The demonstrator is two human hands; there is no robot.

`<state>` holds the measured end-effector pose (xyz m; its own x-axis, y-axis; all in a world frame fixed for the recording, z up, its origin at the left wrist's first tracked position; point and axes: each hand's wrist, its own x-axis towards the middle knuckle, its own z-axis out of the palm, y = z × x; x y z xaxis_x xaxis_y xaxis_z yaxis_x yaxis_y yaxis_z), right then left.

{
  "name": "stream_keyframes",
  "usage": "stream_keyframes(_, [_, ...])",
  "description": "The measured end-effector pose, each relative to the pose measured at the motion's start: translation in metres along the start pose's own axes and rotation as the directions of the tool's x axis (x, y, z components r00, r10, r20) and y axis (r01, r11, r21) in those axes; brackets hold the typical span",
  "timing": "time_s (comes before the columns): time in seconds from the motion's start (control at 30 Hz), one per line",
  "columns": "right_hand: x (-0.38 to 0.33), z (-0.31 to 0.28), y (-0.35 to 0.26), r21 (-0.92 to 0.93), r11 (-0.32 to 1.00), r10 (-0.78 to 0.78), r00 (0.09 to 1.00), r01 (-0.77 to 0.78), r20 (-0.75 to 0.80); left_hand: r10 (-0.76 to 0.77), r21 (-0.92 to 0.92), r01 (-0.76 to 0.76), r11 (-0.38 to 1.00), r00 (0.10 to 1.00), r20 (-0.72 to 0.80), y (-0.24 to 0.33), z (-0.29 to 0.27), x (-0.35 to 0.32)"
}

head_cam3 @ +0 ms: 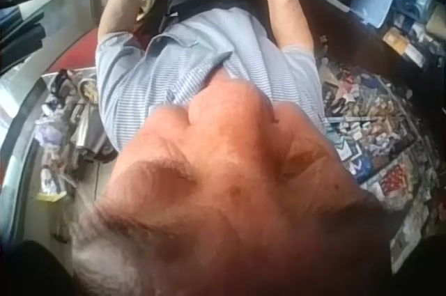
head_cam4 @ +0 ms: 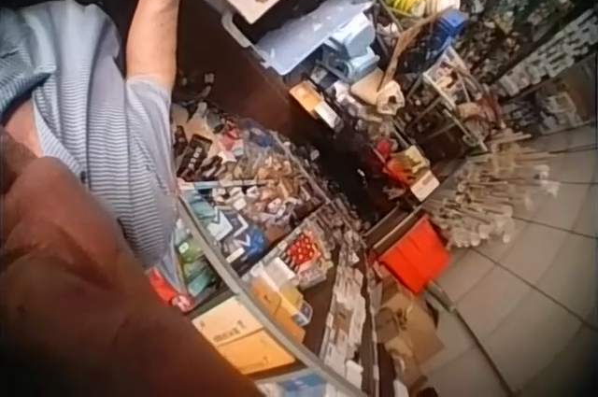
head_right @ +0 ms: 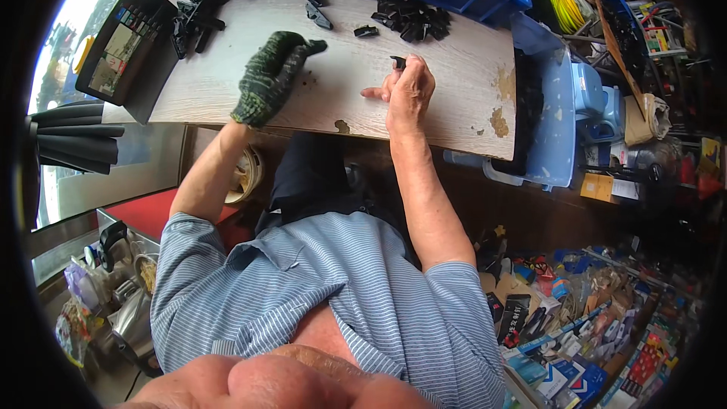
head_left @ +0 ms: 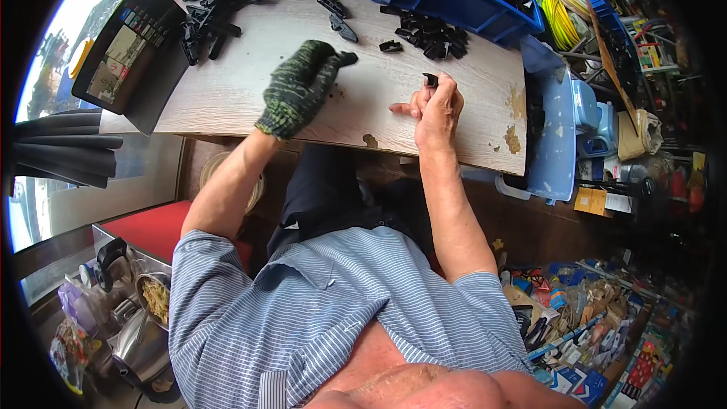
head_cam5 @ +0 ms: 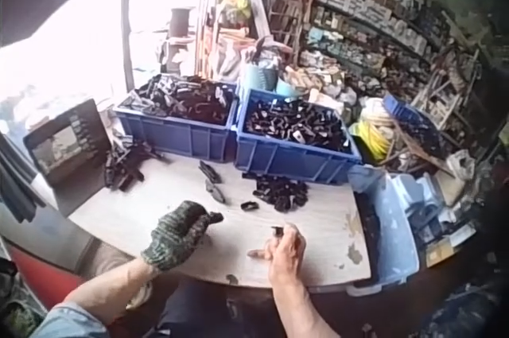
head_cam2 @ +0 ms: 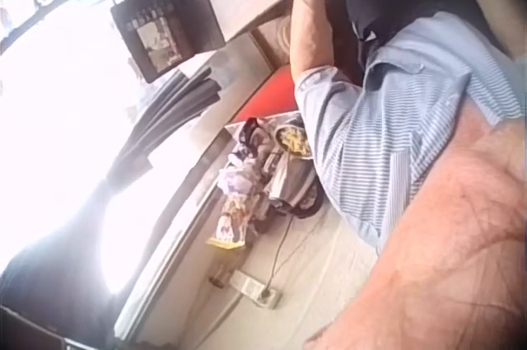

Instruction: Sorting and assembling small black plastic components from bins on a workstation.

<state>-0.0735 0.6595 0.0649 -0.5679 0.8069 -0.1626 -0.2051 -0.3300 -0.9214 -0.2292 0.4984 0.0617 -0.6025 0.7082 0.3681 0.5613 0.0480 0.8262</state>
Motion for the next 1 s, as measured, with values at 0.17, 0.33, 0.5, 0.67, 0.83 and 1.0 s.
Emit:
stream_keyframes(0.17, [-0.001, 0.003, -0.001, -0.020, 0.999, 0.030, 0.997, -0.032, -0.066, 0.033, -0.118, -0.023, 0.993, 0.996, 0.084, 0.023, 0.059, -0.011])
stream_keyframes(0.33, [0.008, -0.004, 0.014, -0.210, 0.967, -0.171, 0.978, 0.142, -0.123, 0.036, -0.094, -0.025, 0.995, 0.992, 0.117, 0.024, 0.080, -0.001])
stream_keyframes(0.5, [0.011, -0.017, 0.026, -0.344, 0.894, -0.316, 0.948, 0.286, -0.035, -0.070, -0.164, 0.076, 0.984, 0.997, 0.042, 0.030, 0.092, -0.004])
stream_keyframes(0.67, [0.020, -0.036, 0.026, -0.462, 0.751, -0.481, 0.870, 0.472, 0.108, -0.254, -0.112, 0.258, 0.960, 0.966, 0.044, 0.070, 0.113, -0.003])
stream_keyframes(0.83, [0.004, -0.019, 0.011, -0.251, 0.932, -0.264, 0.964, 0.260, 0.021, 0.064, 0.094, -0.071, 0.993, 0.995, 0.071, 0.049, 0.120, -0.009])
stream_keyframes(1.0, [0.009, -0.021, 0.014, -0.284, 0.915, -0.291, 0.956, 0.285, 0.024, 0.504, 0.303, -0.452, 0.839, 0.855, -0.120, -0.006, 0.132, -0.006])
